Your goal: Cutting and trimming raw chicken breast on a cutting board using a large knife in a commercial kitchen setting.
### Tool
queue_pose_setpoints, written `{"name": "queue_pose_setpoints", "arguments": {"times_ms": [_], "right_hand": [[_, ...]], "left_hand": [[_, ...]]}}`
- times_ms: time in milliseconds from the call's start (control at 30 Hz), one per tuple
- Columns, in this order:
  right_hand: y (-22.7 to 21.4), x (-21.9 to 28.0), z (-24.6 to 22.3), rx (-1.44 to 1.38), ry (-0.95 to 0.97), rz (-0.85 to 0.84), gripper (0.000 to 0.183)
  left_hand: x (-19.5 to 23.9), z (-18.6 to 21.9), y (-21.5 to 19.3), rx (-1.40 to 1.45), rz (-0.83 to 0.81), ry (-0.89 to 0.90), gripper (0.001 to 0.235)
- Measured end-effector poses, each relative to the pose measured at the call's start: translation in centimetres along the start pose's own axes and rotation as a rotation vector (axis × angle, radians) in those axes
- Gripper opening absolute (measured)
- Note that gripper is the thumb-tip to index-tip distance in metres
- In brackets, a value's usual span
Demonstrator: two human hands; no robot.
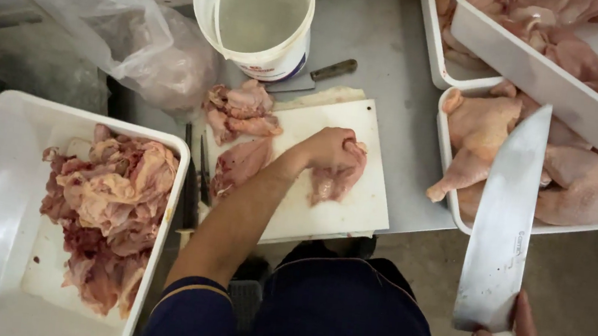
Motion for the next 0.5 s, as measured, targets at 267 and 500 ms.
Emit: {"name": "queue_pose_setpoints", "arguments": {"times_ms": [267, 500], "right_hand": [[-2.7, -1.8, 0.8, 0.232, 0.038, -0.047, 0.084], [-2.9, -3.0, 1.9, 0.137, 0.065, -0.147, 0.084]], "left_hand": [[0.6, -1.0, 0.3, -0.121, 0.533, 0.239, 0.040], [-2.0, -7.0, 5.3, -0.675, 0.579, 0.462, 0.046]]}}
Point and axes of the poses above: each hand's wrist, its own x-axis away from the middle knuckle, its own y-axis out of the palm, z = x × y, the point moved 6 cm from there along -x, towards the middle knuckle, and after that the axes turned 12 degrees about x, right-handed, at the moved point
